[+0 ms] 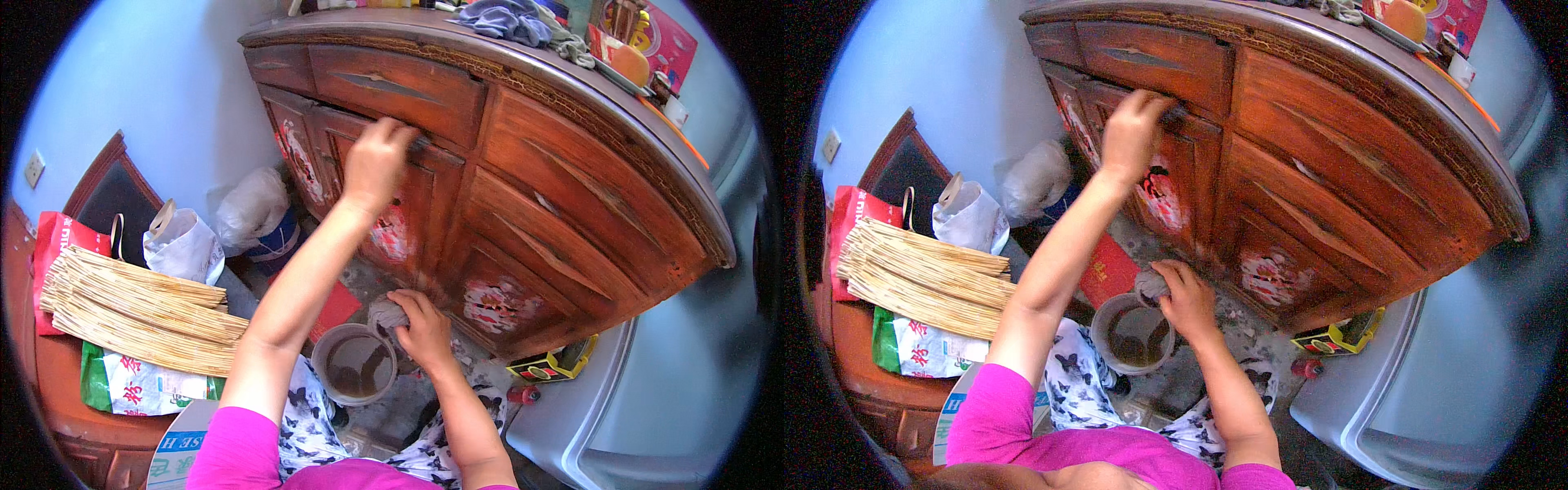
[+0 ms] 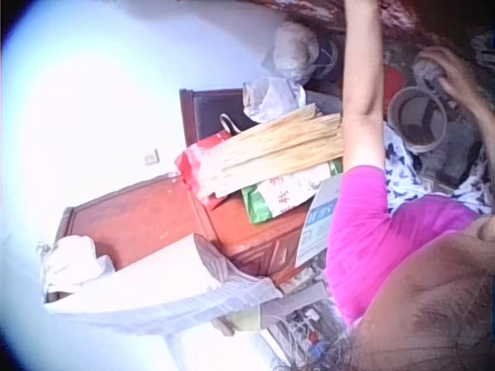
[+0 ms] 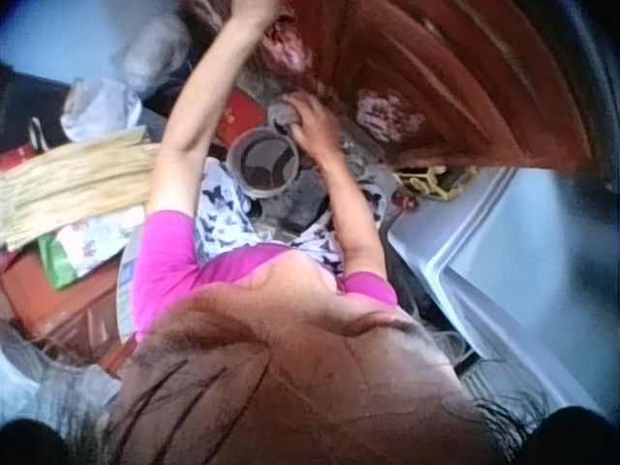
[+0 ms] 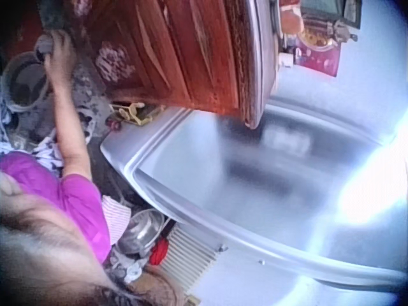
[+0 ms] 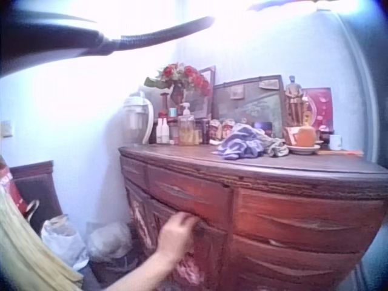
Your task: The person sits on the floor and scrubs the front of a wooden cabinet using a steel wool pad and a cloth. They repeatedly wipe and scrub the cabinet doors, occasionally dipping the pad into a bucket of water.
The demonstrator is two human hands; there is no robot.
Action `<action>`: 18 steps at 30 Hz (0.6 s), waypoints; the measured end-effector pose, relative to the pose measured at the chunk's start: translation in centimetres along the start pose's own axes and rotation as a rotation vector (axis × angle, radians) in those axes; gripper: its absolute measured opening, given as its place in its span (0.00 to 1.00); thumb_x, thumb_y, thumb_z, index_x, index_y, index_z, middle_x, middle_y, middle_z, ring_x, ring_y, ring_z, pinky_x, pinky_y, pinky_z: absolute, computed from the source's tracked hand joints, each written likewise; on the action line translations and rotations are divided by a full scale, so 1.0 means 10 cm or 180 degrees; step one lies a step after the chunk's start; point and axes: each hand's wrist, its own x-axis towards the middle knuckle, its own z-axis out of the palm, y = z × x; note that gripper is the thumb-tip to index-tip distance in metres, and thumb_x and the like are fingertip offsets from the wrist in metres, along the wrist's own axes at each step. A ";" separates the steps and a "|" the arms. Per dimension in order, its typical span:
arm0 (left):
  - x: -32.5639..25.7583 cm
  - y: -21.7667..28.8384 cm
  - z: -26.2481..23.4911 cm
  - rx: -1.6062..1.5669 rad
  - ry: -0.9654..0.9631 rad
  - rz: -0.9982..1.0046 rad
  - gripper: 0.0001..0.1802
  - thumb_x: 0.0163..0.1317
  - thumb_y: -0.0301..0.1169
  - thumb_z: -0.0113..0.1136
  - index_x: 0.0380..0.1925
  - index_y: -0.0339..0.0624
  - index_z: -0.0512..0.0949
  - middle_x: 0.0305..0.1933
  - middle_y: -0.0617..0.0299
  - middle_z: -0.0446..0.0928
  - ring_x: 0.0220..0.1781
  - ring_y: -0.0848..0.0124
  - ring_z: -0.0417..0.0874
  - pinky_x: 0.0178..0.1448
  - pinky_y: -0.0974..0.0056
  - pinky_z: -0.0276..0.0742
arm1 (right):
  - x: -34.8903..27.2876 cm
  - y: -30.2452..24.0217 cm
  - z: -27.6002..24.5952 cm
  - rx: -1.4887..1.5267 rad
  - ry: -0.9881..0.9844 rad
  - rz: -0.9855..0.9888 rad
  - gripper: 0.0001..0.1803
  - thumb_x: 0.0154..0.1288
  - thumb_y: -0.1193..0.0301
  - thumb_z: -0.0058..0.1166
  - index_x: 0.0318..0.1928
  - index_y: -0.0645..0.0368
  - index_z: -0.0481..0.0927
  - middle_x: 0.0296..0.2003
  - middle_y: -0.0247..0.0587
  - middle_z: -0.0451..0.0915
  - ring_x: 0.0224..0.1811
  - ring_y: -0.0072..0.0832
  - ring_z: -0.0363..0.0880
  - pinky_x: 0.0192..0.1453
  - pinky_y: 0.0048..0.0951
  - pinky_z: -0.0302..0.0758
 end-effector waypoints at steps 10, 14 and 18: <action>-0.10 -0.31 0.06 0.0016 0.0224 -0.0054 0.19 0.50 0.18 0.60 0.44 0.43 0.85 0.47 0.54 0.82 0.51 0.51 0.82 0.57 0.52 0.81 | -0.02 -0.05 -0.04 -0.0059 -0.0105 0.0067 0.34 0.51 0.76 0.64 0.62 0.45 0.79 0.59 0.35 0.80 0.56 0.43 0.83 0.56 0.43 0.82; 0.08 -0.01 0.02 -0.0015 0.0194 0.0148 0.15 0.53 0.20 0.59 0.41 0.43 0.85 0.47 0.55 0.82 0.51 0.54 0.83 0.55 0.54 0.83 | -0.02 0.05 -0.05 -0.0029 -0.0063 0.0071 0.34 0.51 0.76 0.64 0.63 0.45 0.79 0.59 0.36 0.80 0.57 0.43 0.83 0.56 0.44 0.82; -0.01 0.47 0.08 -0.0591 0.0041 0.0536 0.21 0.48 0.17 0.59 0.45 0.42 0.84 0.48 0.54 0.82 0.52 0.51 0.83 0.57 0.52 0.81 | -0.01 0.04 -0.05 -0.0064 -0.0110 0.0089 0.34 0.51 0.76 0.64 0.62 0.47 0.79 0.59 0.37 0.80 0.58 0.44 0.82 0.57 0.45 0.81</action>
